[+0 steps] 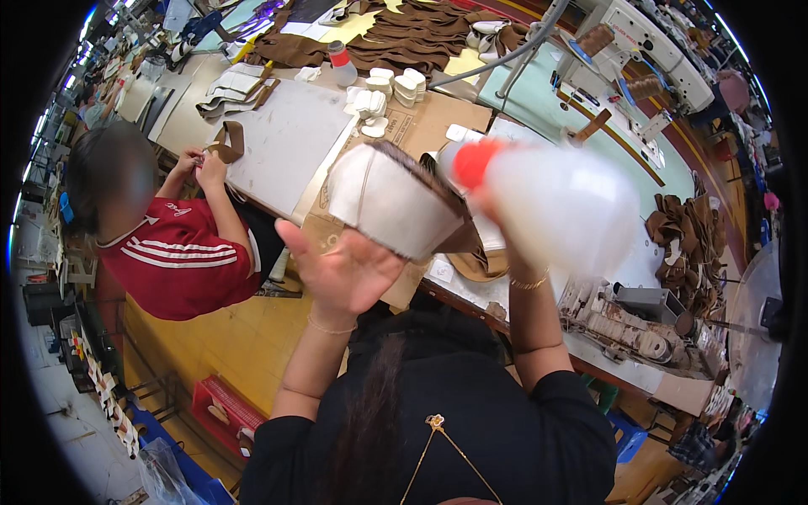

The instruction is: The person applies glue from a squeeze bottle to the edges of white shoe parts held in the left hand. The person repeatedly picks up parts, applies glue, and places them on the table while another worker sews nearby.

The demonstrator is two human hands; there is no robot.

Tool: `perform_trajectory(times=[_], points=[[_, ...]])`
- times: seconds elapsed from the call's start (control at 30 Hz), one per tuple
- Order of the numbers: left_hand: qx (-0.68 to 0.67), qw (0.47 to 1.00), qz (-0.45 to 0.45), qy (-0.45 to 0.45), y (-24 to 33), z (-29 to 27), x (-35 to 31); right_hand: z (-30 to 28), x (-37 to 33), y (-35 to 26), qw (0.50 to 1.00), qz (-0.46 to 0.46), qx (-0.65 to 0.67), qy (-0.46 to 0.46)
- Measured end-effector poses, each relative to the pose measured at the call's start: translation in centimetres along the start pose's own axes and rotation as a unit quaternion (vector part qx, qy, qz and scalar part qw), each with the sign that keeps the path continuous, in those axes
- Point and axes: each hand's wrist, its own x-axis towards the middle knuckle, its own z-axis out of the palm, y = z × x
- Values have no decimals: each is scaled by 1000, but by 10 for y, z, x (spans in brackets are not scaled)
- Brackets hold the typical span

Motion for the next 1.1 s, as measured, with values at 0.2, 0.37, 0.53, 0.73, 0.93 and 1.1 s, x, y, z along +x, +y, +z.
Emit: perform_trajectory(times=[0.2, 0.37, 0.53, 0.73, 0.93, 1.1], points=[[-69, 996, 6, -53, 3, -12, -4, 8, 16, -30, 927, 60, 357, 94], [34, 998, 23, 39, 8, 0, -5, -8, 21, -13, 997, 38, -61, 31], [-24, 988, 39, 150, 21, -3, 13, -5, 18, -25, 955, 46, 250, 151], [-5, 988, 46, 149, 9, -4, 5, 2, 7, -28, 981, 92, 164, 37], [26, 987, 43, 156, 7, -4, 2, 30, -21, -2, 991, 76, 109, -35], [3, 987, 46, 151, 12, -7, -2, 18, 3, -14, 962, 171, 198, 82]])
